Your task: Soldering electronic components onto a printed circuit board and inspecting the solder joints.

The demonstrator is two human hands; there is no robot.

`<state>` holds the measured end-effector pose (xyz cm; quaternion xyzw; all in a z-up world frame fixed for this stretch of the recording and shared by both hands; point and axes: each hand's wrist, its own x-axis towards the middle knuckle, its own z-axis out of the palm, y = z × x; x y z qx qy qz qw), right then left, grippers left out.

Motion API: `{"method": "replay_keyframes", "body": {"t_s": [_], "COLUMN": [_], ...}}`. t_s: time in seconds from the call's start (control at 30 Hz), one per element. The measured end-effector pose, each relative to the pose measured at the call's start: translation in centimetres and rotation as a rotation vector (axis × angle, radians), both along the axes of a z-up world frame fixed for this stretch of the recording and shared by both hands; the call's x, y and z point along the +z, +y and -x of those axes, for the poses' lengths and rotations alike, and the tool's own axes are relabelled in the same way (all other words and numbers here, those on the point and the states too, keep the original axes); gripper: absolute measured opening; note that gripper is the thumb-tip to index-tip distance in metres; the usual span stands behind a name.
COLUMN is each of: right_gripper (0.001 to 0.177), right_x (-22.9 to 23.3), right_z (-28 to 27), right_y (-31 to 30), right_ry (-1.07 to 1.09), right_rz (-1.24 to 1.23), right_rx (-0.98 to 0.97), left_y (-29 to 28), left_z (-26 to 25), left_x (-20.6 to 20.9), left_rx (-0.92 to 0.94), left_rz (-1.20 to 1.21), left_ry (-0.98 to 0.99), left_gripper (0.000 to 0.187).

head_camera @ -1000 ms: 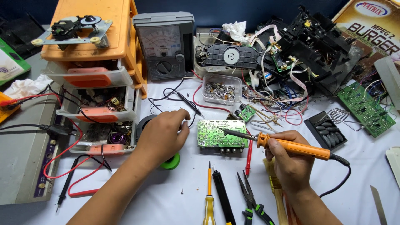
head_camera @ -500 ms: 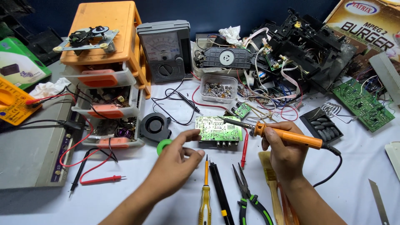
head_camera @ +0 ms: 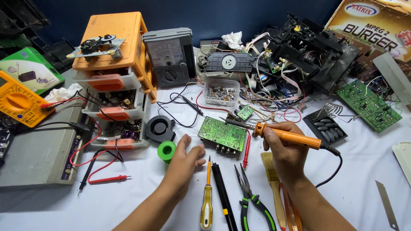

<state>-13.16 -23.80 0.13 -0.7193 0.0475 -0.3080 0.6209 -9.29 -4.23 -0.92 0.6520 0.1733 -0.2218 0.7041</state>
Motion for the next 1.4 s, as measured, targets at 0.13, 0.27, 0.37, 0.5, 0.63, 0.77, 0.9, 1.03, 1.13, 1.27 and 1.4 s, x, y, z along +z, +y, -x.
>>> {"method": "replay_keyframes", "body": {"t_s": [0.13, 0.27, 0.37, 0.5, 0.63, 0.77, 0.9, 1.03, 1.13, 1.27, 1.4], "right_gripper": [0.012, 0.011, 0.011, 0.013, 0.014, 0.013, 0.014, 0.013, 0.013, 0.012, 0.011], "right_x": [-1.4, -1.3, -1.2, -1.1, -0.8, -1.0, -0.7, -1.0, -1.1, -0.9, -0.2], "right_z": [-0.5, -0.5, -0.4, -0.3, -0.3, -0.3, -0.3, -0.4, -0.5, -0.4, -0.3], "right_y": [-1.2, -1.2, -1.3, -1.3, -1.2, -1.2, -1.3, -1.4, -1.4, -1.4, -1.1], "right_ry": [-0.115, -0.122, -0.122, -0.117, -0.131, -0.115, -0.125, -0.138, -0.162, -0.169, -0.173], "right_rz": [0.004, 0.018, 0.024, 0.046, 0.061, 0.062, 0.061, 0.048, 0.041, 0.041, 0.04], "right_rx": [0.094, 0.094, 0.094, 0.091, 0.083, 0.081, 0.089, 0.09, 0.09, 0.08, 0.059], "left_y": [0.0, -0.7, -1.1, -1.6, -1.9, -1.8, -1.8, -1.9, -1.9, -1.8, -1.8], "left_z": [-1.4, -1.9, -2.2, -2.6, -2.7, -3.1, -2.8, -2.6, -2.3, -2.3, -2.3], "left_x": [0.4, 1.3, 1.1, 1.2, 0.8, -0.2, 0.2, 0.2, 0.6, 0.0, -0.6], "left_rx": [-0.068, -0.12, -0.136, -0.124, -0.081, -0.064, -0.034, -0.022, -0.024, -0.003, 0.021], "left_rz": [0.046, -0.03, -0.051, -0.065, -0.032, -0.042, -0.031, -0.033, -0.031, 0.001, 0.026], "left_ry": [-0.1, -0.059, -0.055, -0.066, -0.055, -0.06, -0.056, -0.06, -0.069, -0.085, -0.123], "left_gripper": [0.079, 0.075, 0.073, 0.063, 0.061, 0.058, 0.056, 0.055, 0.054, 0.055, 0.054]}}
